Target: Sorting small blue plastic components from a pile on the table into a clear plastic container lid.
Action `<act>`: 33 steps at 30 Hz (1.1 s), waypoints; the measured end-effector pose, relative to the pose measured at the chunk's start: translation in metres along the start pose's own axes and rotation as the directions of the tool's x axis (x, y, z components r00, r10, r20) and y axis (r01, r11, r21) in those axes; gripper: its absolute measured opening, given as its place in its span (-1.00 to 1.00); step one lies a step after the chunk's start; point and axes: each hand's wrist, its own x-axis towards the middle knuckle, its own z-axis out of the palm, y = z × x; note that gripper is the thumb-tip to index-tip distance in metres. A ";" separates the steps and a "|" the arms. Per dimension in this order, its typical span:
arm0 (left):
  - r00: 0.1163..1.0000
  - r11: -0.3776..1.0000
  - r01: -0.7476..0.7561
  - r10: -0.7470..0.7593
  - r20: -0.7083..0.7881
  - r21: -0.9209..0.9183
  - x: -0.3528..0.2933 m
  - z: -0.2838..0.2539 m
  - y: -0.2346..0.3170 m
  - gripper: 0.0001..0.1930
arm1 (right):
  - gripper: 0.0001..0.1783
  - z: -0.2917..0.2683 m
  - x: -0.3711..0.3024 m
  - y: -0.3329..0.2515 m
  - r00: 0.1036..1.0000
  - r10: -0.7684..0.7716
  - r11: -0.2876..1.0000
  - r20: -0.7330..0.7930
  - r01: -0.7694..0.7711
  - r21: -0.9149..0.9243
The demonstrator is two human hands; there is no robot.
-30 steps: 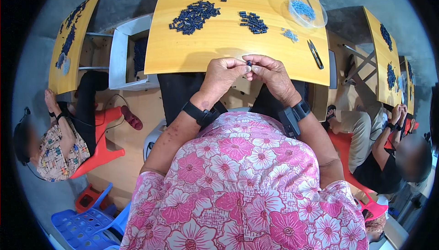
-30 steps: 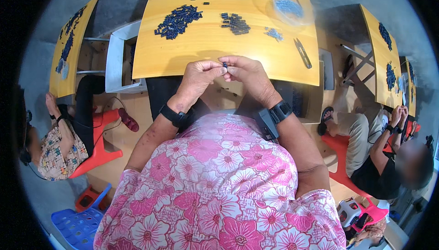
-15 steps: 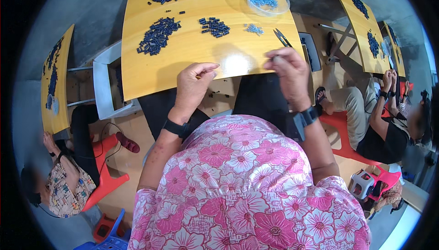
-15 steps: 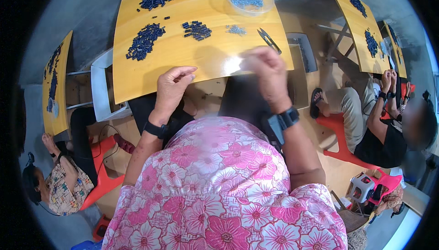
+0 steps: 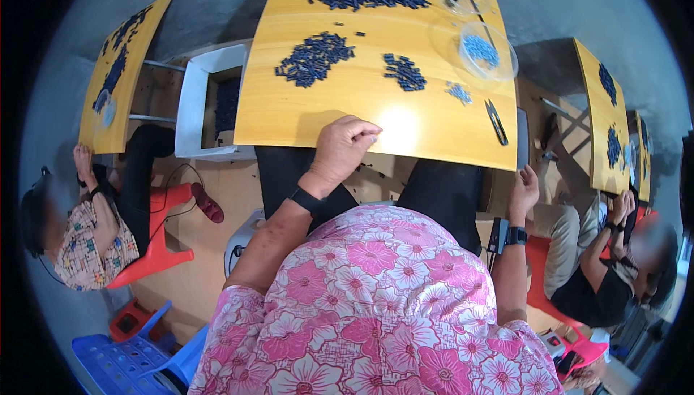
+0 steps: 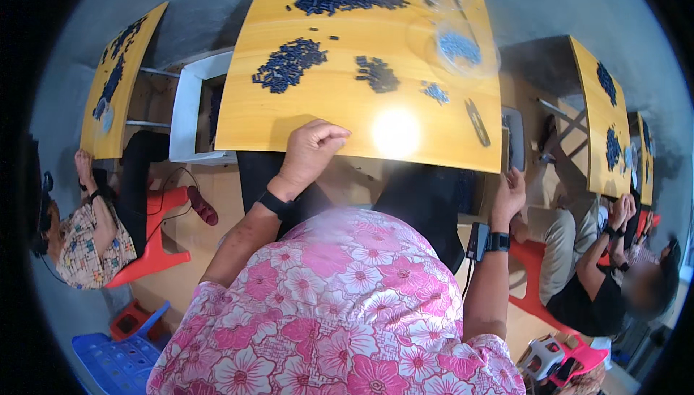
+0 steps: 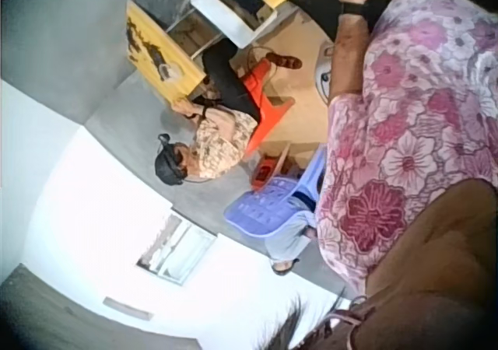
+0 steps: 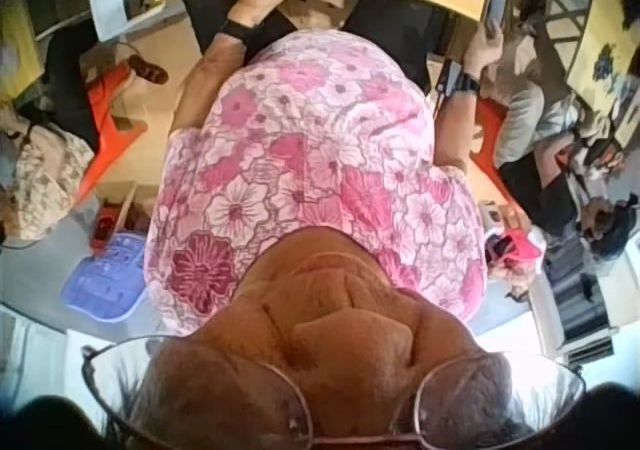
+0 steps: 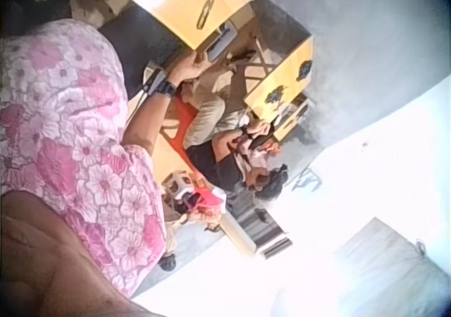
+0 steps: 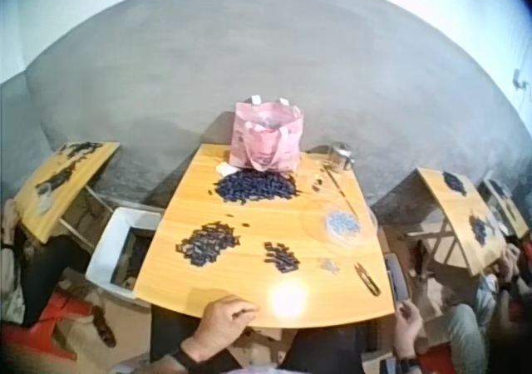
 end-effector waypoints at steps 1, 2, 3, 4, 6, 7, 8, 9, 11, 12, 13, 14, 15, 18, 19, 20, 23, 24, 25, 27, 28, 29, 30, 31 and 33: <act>0.999 1.000 0.017 -0.018 0.026 0.013 0.001 0.001 0.001 -0.89 | -0.65 0.005 0.006 0.003 0.999 0.040 0.988 -0.019 -0.037 0.151; 0.998 0.999 0.034 -0.035 0.054 0.026 0.002 0.002 0.002 -0.89 | -0.65 0.009 0.012 0.004 0.999 0.032 0.988 -0.013 -0.029 0.151; 0.999 1.000 0.020 -0.020 0.041 0.005 -0.001 0.000 0.001 -0.89 | -0.65 0.012 0.013 -0.015 0.999 -0.010 0.970 -0.045 0.021 0.240; 0.999 1.000 0.022 -0.023 0.031 0.005 -0.002 -0.001 0.000 -0.89 | -0.66 0.013 0.014 -0.032 0.995 -0.047 0.944 -0.087 0.072 0.322; 0.999 1.000 0.022 -0.022 0.043 -0.001 -0.002 -0.001 0.000 -0.90 | -0.66 0.022 0.015 -0.067 0.994 -0.086 0.898 -0.063 0.105 0.428; 0.999 1.000 0.026 -0.026 0.043 0.003 -0.002 -0.002 0.002 -0.90 | -0.69 0.027 0.009 -0.098 0.979 -0.200 0.858 -0.035 0.192 0.476; 0.999 1.000 0.028 -0.028 0.034 0.001 -0.002 -0.002 0.002 -0.90 | -0.73 0.032 0.002 -0.129 0.950 -0.313 0.806 -0.012 0.273 0.525; 0.999 1.000 0.015 -0.015 0.033 0.004 -0.001 -0.002 0.002 -0.91 | -0.76 0.038 -0.002 -0.155 0.910 -0.415 0.814 0.029 0.356 0.460; 1.000 1.000 -0.015 0.015 0.017 0.001 -0.001 -0.001 -0.002 -0.91 | -0.80 0.053 -0.013 -0.215 0.808 -0.577 0.780 0.117 0.504 0.370; 1.000 1.000 -0.014 0.014 0.010 -0.001 -0.001 -0.001 -0.002 -0.91 | -0.78 0.065 -0.013 -0.235 0.726 -0.675 0.708 0.129 0.589 0.391; 1.000 1.000 -0.010 0.010 0.020 -0.023 0.000 -0.002 -0.001 -0.90 | -0.75 0.077 -0.015 -0.256 0.713 -0.672 0.706 0.200 0.536 0.462; 0.999 0.999 -0.007 0.008 0.032 -0.045 0.001 -0.002 -0.001 -0.90 | -0.74 0.089 -0.014 -0.277 0.672 -0.693 0.698 0.261 0.534 0.478; 0.999 0.998 -0.028 0.030 0.024 -0.057 0.001 -0.002 -0.002 -0.89 | -0.76 0.107 -0.010 -0.291 0.630 -0.725 0.670 0.278 0.552 0.496; 0.997 0.999 -0.036 0.036 0.066 -0.002 0.003 -0.005 0.002 -0.89 | -0.75 0.164 0.009 -0.316 0.523 -0.819 0.570 0.235 0.697 0.435; 0.997 0.998 -0.062 0.062 0.050 -0.004 0.002 -0.005 0.000 -0.89 | -0.76 0.176 0.013 -0.326 0.486 -0.830 0.558 0.275 0.734 0.387; 0.997 0.998 -0.064 0.064 0.045 -0.005 0.002 -0.005 0.000 -0.89 | -0.76 0.185 0.014 -0.332 0.450 -0.835 0.542 0.316 0.769 0.338; 0.999 0.999 -0.018 0.019 0.049 -0.031 -0.002 -0.006 -0.001 -0.89 | -0.77 0.193 0.005 -0.361 0.376 -0.792 0.497 0.481 0.855 0.150; 0.999 0.999 -0.017 0.019 0.044 -0.034 -0.002 -0.006 -0.002 -0.89 | -0.77 0.196 0.006 -0.362 0.371 -0.793 0.492 0.483 0.857 0.150; 0.998 0.998 -0.035 0.037 0.041 -0.044 -0.001 -0.005 -0.003 -0.89 | -0.77 0.201 0.008 -0.362 0.390 -0.768 0.519 0.509 0.844 0.137; 0.998 0.997 -0.051 0.053 0.035 -0.058 -0.001 -0.005 -0.003 -0.89 | -0.77 0.207 0.009 -0.362 0.405 -0.740 0.543 0.537 0.831 0.122; 0.998 0.998 -0.053 0.055 0.036 -0.043 -0.001 -0.006 -0.003 -0.89 | -0.79 0.209 0.008 -0.361 0.407 -0.751 0.540 0.520 0.831 0.130; 0.998 0.998 -0.056 0.057 0.037 -0.028 -0.001 -0.007 -0.003 -0.89 | -0.79 0.211 0.008 -0.360 0.409 -0.761 0.538 0.504 0.832 0.138; 0.998 0.998 -0.057 0.058 0.036 -0.031 0.000 -0.007 -0.003 -0.89 | -0.79 0.213 0.009 -0.359 0.409 -0.761 0.537 0.504 0.833 0.136; 0.998 0.998 -0.058 0.059 0.035 -0.036 0.001 -0.007 -0.003 -0.89 | -0.80 0.214 0.010 -0.357 0.369 -0.788 0.497 0.493 0.854 0.154; 0.998 0.997 -0.060 0.061 0.032 -0.040 0.001 -0.007 -0.003 -0.89 | -0.80 0.213 0.009 -0.357 0.327 -0.815 0.453 0.479 0.874 0.174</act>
